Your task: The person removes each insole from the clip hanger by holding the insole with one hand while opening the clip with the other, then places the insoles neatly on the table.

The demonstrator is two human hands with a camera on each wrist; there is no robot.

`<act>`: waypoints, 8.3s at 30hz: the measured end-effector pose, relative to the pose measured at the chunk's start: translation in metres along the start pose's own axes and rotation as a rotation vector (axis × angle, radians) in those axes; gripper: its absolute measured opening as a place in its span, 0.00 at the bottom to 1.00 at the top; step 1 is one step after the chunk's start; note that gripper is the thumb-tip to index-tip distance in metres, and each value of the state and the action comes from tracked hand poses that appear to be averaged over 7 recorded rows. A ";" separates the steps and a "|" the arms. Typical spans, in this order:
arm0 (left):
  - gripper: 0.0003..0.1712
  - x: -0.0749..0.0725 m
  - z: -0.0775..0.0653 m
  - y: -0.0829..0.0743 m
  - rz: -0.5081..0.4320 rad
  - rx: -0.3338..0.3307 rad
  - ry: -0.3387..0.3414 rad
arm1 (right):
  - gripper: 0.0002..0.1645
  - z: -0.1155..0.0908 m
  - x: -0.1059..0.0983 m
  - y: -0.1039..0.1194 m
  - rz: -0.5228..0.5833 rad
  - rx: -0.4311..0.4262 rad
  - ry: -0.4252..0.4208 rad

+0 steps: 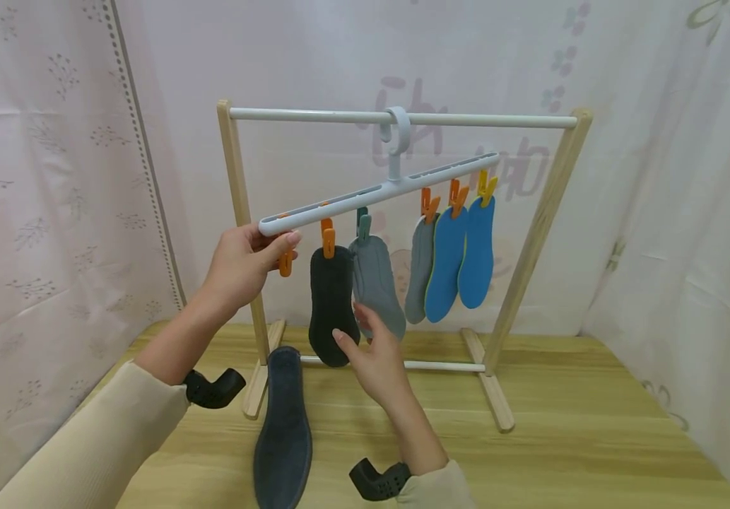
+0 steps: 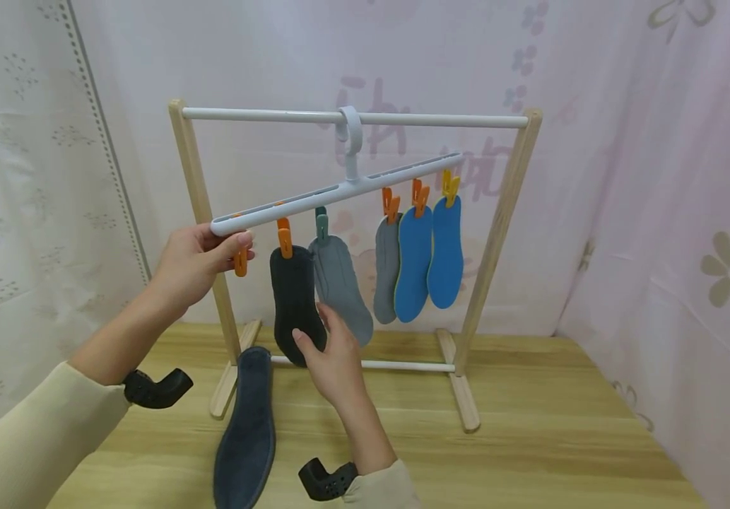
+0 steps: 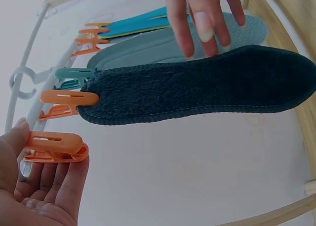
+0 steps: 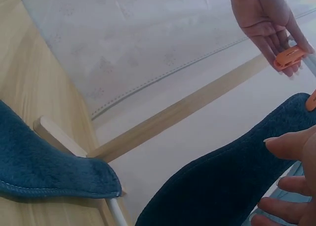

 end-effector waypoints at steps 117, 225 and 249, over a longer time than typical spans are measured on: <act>0.29 0.027 -0.012 0.021 -0.062 0.044 0.031 | 0.19 -0.011 0.017 -0.026 0.215 0.064 0.195; 0.31 0.071 -0.016 -0.033 -0.228 0.125 -0.094 | 0.15 -0.008 0.013 -0.030 0.131 0.067 0.145; 0.20 0.075 0.009 -0.039 -0.335 0.045 -0.062 | 0.14 -0.009 -0.001 -0.028 0.124 0.054 0.196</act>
Point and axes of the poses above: each hand's wrist, its own z-axis towards the middle knuckle, its own x-axis out of the palm, y = z × x, the point moved 8 cm from there along z, towards the middle knuckle, and after that the axes turned 8 degrees about z, right-handed, at the moved point
